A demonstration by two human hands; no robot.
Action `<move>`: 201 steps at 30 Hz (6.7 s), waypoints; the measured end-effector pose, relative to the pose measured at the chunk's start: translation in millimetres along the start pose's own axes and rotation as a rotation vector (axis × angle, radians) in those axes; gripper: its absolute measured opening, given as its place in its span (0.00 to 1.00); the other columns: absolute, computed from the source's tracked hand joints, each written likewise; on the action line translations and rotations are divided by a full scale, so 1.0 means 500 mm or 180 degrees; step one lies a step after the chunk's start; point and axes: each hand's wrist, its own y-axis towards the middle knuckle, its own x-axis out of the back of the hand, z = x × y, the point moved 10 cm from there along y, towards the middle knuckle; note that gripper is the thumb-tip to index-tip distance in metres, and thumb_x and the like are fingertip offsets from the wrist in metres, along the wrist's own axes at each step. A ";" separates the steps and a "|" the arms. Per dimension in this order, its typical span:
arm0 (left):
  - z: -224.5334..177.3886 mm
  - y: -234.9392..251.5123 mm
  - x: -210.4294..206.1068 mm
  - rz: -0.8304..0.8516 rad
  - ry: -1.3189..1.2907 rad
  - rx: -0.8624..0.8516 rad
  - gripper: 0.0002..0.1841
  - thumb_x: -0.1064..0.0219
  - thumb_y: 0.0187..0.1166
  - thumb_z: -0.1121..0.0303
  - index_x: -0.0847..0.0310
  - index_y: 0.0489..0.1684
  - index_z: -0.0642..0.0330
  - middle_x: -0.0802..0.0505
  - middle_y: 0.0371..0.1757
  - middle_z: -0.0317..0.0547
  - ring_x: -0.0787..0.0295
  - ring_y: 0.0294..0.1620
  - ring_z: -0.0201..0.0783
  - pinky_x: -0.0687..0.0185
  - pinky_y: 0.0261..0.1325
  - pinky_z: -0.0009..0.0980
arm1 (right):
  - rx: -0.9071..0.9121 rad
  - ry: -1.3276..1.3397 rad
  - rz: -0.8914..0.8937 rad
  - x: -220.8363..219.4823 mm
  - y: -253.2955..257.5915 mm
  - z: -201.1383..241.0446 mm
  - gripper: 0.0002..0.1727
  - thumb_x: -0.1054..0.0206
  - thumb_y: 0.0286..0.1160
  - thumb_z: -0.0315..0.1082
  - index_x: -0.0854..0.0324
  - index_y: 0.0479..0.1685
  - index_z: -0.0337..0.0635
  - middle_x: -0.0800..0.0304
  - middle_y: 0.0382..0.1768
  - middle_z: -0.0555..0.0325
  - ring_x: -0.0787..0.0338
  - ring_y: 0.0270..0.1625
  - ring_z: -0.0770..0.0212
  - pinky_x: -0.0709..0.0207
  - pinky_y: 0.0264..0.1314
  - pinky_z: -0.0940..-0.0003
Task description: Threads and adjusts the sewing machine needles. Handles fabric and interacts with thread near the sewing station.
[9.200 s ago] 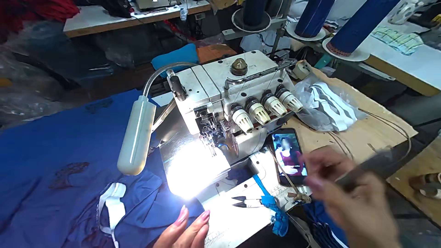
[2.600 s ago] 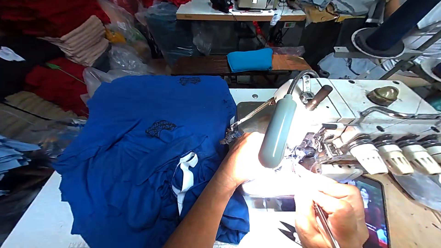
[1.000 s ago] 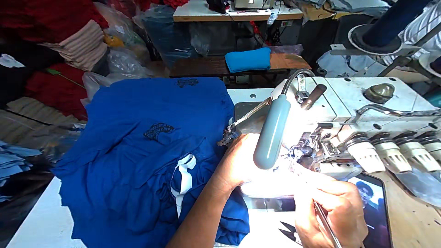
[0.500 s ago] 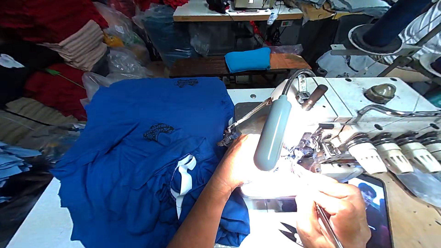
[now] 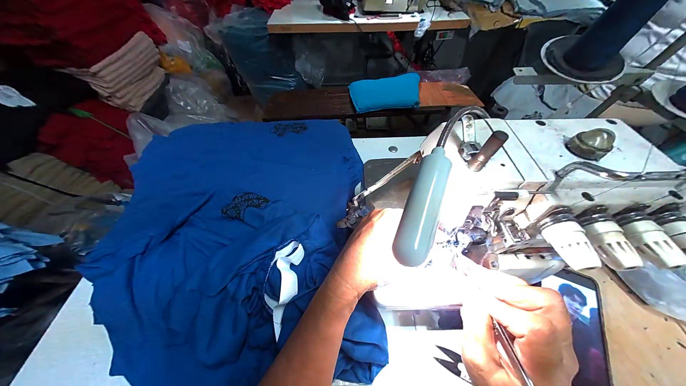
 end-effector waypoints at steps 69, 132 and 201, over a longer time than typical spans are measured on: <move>-0.004 -0.002 0.001 -0.0023 0.0146 -0.0070 0.09 0.24 0.62 0.70 0.07 0.40 0.52 0.09 0.35 0.34 0.14 0.39 0.27 0.18 0.45 0.28 | -0.0155 0.0008 -0.0046 0.007 -0.002 -0.013 0.04 0.38 0.74 0.28 0.27 0.34 0.47 0.18 0.42 0.65 0.13 0.55 0.74 0.15 0.58 0.80; -0.011 -0.024 0.003 -0.0498 -0.0142 0.0190 0.08 0.23 0.67 0.70 0.12 0.41 0.54 0.08 0.41 0.36 0.11 0.46 0.27 0.14 0.51 0.25 | -0.0593 0.1504 -0.0025 0.023 -0.003 -0.070 0.09 0.30 0.75 0.33 0.16 0.48 0.59 0.12 0.50 0.73 0.08 0.54 0.69 0.09 0.54 0.73; -0.013 -0.021 0.021 -0.0718 0.0726 0.0226 0.03 0.27 0.69 0.65 0.11 0.35 0.49 0.16 0.22 0.30 0.23 0.20 0.25 0.25 0.25 0.27 | -0.0488 0.0491 0.0025 0.017 0.002 -0.051 0.06 0.36 0.73 0.27 0.23 0.35 0.51 0.14 0.46 0.69 0.10 0.56 0.71 0.10 0.56 0.75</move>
